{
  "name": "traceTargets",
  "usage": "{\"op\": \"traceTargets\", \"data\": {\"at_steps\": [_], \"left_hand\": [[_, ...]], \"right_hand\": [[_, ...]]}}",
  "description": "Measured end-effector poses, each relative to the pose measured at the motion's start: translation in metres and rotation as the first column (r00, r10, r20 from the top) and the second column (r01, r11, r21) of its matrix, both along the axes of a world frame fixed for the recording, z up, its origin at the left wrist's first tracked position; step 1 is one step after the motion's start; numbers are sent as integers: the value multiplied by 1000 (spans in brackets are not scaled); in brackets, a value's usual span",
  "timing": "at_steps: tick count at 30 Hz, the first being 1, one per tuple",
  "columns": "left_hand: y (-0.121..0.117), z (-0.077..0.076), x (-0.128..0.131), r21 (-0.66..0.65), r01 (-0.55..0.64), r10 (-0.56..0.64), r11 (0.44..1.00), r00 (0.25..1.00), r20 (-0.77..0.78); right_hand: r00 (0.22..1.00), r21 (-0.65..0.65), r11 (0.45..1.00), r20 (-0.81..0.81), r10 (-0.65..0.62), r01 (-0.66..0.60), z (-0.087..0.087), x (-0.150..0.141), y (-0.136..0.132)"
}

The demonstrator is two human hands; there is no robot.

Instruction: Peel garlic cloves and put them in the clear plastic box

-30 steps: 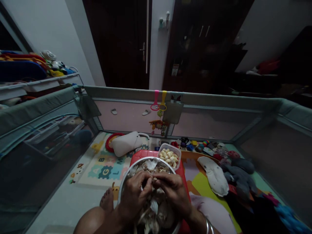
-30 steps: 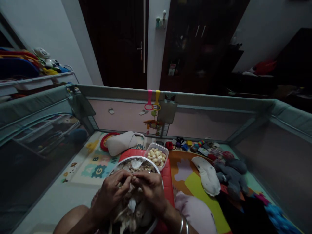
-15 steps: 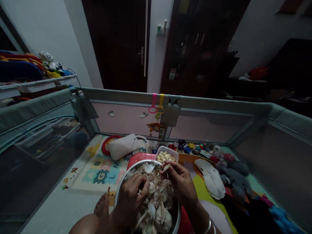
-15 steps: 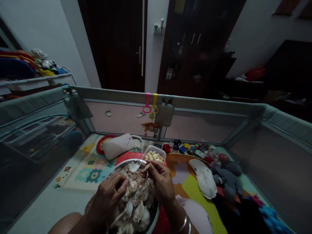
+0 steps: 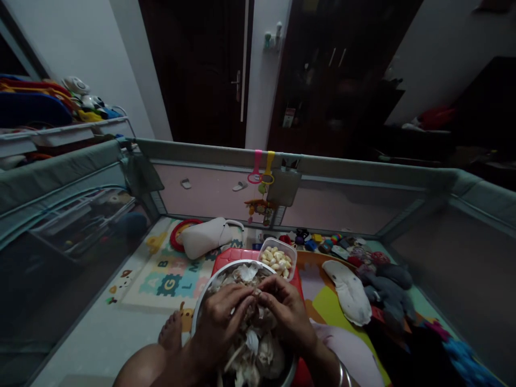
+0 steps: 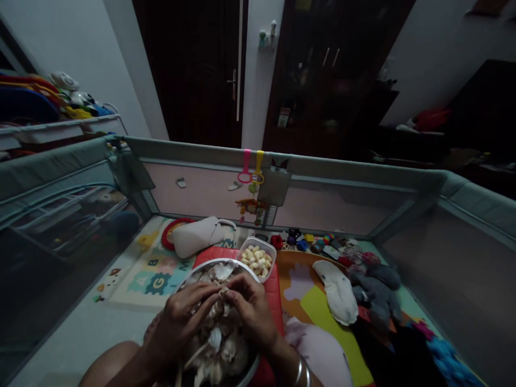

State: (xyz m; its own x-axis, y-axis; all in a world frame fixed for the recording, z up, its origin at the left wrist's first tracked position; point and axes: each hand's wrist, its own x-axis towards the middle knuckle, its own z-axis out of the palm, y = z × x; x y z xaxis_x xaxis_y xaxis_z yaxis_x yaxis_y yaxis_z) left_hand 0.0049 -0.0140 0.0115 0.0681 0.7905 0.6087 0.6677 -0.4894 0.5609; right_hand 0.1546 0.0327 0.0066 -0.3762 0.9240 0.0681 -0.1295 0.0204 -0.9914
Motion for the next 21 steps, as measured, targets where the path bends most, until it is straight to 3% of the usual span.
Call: {"op": "traceTargets", "data": {"at_steps": [12,21], "left_hand": [[-2,3,-3,-72,66,-62,995,996,57],[0,6,-4,-163,90,-74,983,993,97]], "right_hand": [[997,174,985,71,-31,19,-8,0,-3],[998,213,977,48,-38,27,-13,1,-4]]}}
